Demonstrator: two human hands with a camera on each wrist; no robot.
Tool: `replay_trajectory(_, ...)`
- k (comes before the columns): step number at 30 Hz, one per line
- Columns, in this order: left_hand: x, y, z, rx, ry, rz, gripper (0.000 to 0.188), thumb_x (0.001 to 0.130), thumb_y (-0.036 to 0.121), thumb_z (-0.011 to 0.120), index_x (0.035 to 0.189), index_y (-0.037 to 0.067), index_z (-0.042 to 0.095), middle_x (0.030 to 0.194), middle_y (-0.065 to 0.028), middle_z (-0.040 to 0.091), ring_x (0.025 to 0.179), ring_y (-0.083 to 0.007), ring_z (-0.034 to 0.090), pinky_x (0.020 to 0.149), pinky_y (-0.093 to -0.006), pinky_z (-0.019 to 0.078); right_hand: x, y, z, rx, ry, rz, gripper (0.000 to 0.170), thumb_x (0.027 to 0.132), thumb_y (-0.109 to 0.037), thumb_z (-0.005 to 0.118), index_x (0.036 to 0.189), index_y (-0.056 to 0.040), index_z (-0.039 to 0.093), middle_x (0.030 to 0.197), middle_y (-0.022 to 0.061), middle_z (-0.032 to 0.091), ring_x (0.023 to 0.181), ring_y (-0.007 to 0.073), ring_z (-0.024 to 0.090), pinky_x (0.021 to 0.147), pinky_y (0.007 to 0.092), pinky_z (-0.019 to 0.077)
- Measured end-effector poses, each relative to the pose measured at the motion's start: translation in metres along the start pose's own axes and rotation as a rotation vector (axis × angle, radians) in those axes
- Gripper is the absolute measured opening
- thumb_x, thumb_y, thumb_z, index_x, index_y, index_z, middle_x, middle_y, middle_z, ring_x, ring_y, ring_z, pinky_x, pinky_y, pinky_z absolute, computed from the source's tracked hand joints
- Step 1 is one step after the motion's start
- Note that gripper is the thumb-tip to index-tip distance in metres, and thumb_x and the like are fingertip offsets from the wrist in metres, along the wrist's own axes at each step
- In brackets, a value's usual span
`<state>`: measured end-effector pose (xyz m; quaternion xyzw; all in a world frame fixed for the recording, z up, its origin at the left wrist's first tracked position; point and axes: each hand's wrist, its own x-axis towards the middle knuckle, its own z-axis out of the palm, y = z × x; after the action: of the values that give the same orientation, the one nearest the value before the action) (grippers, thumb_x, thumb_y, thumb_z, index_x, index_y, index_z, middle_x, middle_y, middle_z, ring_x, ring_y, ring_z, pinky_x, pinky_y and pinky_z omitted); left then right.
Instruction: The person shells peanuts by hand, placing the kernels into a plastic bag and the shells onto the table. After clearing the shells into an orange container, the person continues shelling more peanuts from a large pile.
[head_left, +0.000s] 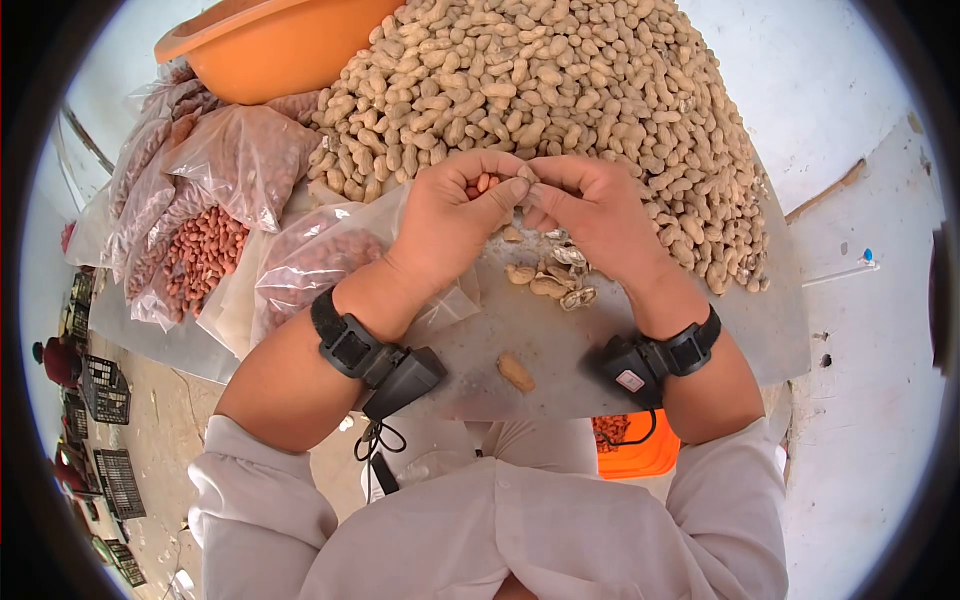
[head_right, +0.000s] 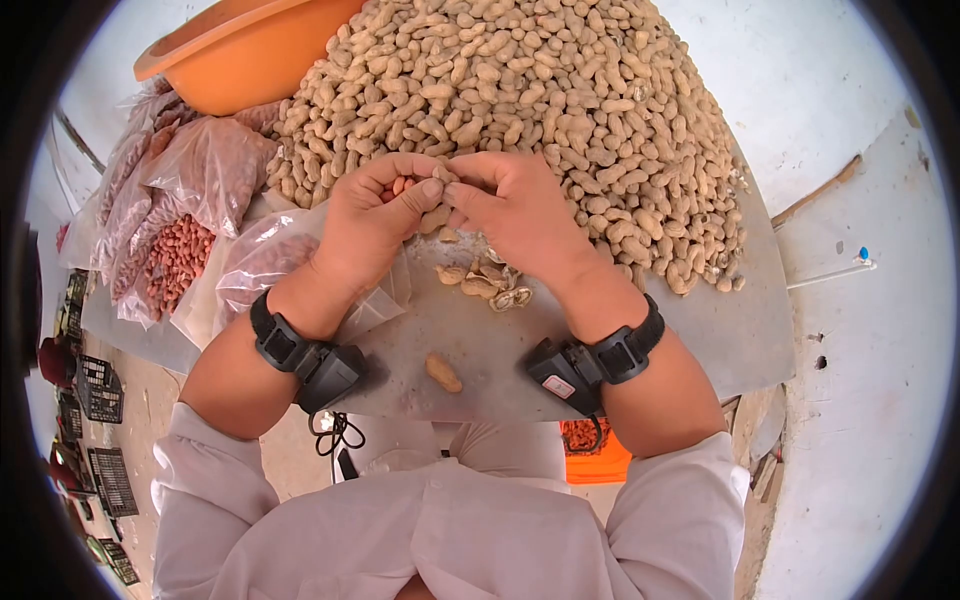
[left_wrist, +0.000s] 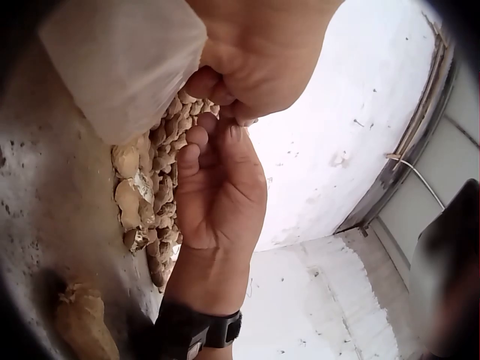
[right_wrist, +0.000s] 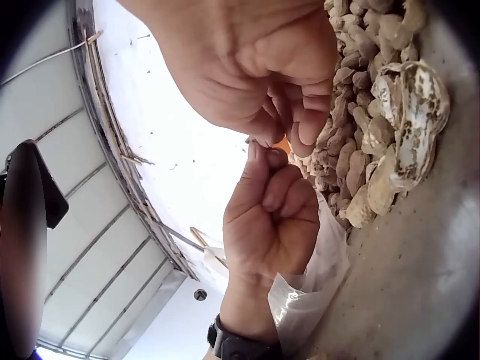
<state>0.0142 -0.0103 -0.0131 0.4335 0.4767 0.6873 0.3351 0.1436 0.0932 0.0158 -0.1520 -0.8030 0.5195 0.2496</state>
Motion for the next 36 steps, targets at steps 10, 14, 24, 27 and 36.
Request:
replay_trajectory(10,0.003,-0.013,-0.001,0.313,0.074,0.076,0.008,0.082,0.007,0.060,0.087,0.001,0.061,0.062,0.0039,0.049,0.055,-0.0032,0.040,0.048,-0.0198,0.0345,-0.001,0.011,0.008,-0.333,0.112,-0.136,0.013,0.076,-0.010,0.059,0.083,0.0000,0.063,0.071,0.0162,0.060,0.065,0.0304,0.059,0.059,0.0334,0.0459)
replay_trajectory(14,0.001,-0.010,0.002,0.332,0.086,0.067,0.006,0.081,0.006,0.060,0.084,0.002,0.061,0.058,0.0036,0.047,0.053,-0.0040,0.039,0.047,-0.0212,0.0333,0.000,0.011,0.009,-0.386,0.128,-0.137,0.012,0.075,-0.011,0.059,0.081,-0.0001,0.062,0.072,0.0161,0.060,0.066,0.0319,0.059,0.060,0.0348,0.0460)
replay_trajectory(24,0.003,-0.009,0.002,0.439,0.103,0.104,0.004,0.077,0.004,0.060,0.080,0.002,0.060,0.060,-0.0003,0.047,0.055,-0.0081,0.041,0.050,-0.0237,0.0357,-0.001,0.010,0.008,-0.530,0.128,-0.198,0.014,0.075,-0.012,0.056,0.071,0.0007,0.058,0.067,0.0163,0.057,0.065,0.0343,0.057,0.059,0.0399,0.0446)
replay_trajectory(27,0.002,-0.008,0.002,0.474,0.092,0.112,0.005,0.075,0.004,0.060,0.080,0.002,0.061,0.061,-0.0016,0.048,0.055,-0.0093,0.043,0.051,-0.0243,0.0366,-0.002,0.008,0.007,-0.551,0.114,-0.187,0.014,0.074,-0.013,0.057,0.071,0.0008,0.059,0.067,0.0169,0.057,0.065,0.0345,0.057,0.059,0.0403,0.0449)
replay_trajectory(36,0.002,-0.011,-0.001,0.376,0.010,0.073,0.014,0.084,0.005,0.058,0.095,-0.003,0.063,0.064,0.0032,0.051,0.057,-0.0031,0.043,0.050,-0.0196,0.0355,-0.003,0.001,0.001,-0.534,0.056,-0.137,0.018,0.074,-0.015,0.057,0.070,0.0025,0.058,0.068,0.0188,0.057,0.066,0.0356,0.057,0.060,0.0416,0.0448)
